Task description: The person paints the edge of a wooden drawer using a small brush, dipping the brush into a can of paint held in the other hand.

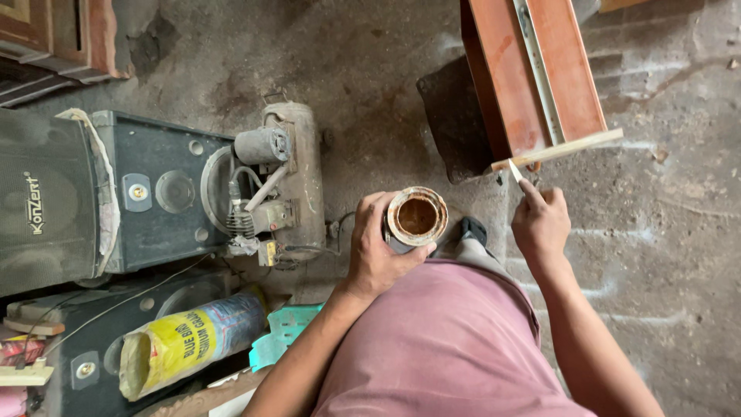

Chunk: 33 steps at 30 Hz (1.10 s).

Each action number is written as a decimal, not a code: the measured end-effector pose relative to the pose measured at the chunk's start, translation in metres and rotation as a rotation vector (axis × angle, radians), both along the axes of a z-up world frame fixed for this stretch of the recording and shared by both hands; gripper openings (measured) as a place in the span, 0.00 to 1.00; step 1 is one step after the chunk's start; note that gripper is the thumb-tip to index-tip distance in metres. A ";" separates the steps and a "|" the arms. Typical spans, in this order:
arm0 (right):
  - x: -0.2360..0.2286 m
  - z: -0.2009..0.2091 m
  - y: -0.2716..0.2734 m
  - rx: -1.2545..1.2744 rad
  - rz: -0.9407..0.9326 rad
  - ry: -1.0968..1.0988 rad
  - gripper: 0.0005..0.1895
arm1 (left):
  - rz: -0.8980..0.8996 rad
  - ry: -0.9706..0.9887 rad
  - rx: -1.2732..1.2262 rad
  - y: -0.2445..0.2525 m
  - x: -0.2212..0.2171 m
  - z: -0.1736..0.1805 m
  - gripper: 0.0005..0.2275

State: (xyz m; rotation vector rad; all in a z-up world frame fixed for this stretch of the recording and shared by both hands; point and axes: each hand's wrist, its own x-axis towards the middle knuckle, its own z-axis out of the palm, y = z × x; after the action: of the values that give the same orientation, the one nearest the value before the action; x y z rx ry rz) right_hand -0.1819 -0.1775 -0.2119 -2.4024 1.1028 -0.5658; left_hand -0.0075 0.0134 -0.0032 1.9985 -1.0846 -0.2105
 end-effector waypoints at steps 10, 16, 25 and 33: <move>-0.003 0.003 -0.006 0.034 -0.033 0.049 0.15 | -0.025 -0.013 -0.008 -0.001 0.002 0.006 0.34; -0.007 -0.003 -0.014 0.040 0.026 0.078 0.17 | -0.037 -0.027 0.001 -0.003 0.003 0.008 0.34; -0.011 0.001 -0.027 0.114 0.444 0.268 0.20 | -0.040 -0.029 -0.018 -0.001 0.002 0.005 0.35; -0.025 0.050 -0.110 -0.128 0.662 0.614 0.23 | 0.009 -0.006 -0.037 0.008 0.000 0.003 0.34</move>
State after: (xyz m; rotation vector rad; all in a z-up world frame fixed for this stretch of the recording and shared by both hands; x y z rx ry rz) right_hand -0.2073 -0.2874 -0.1619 -2.9163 0.3935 0.3533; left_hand -0.0079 0.0212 -0.0002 1.9715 -1.0752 -0.1786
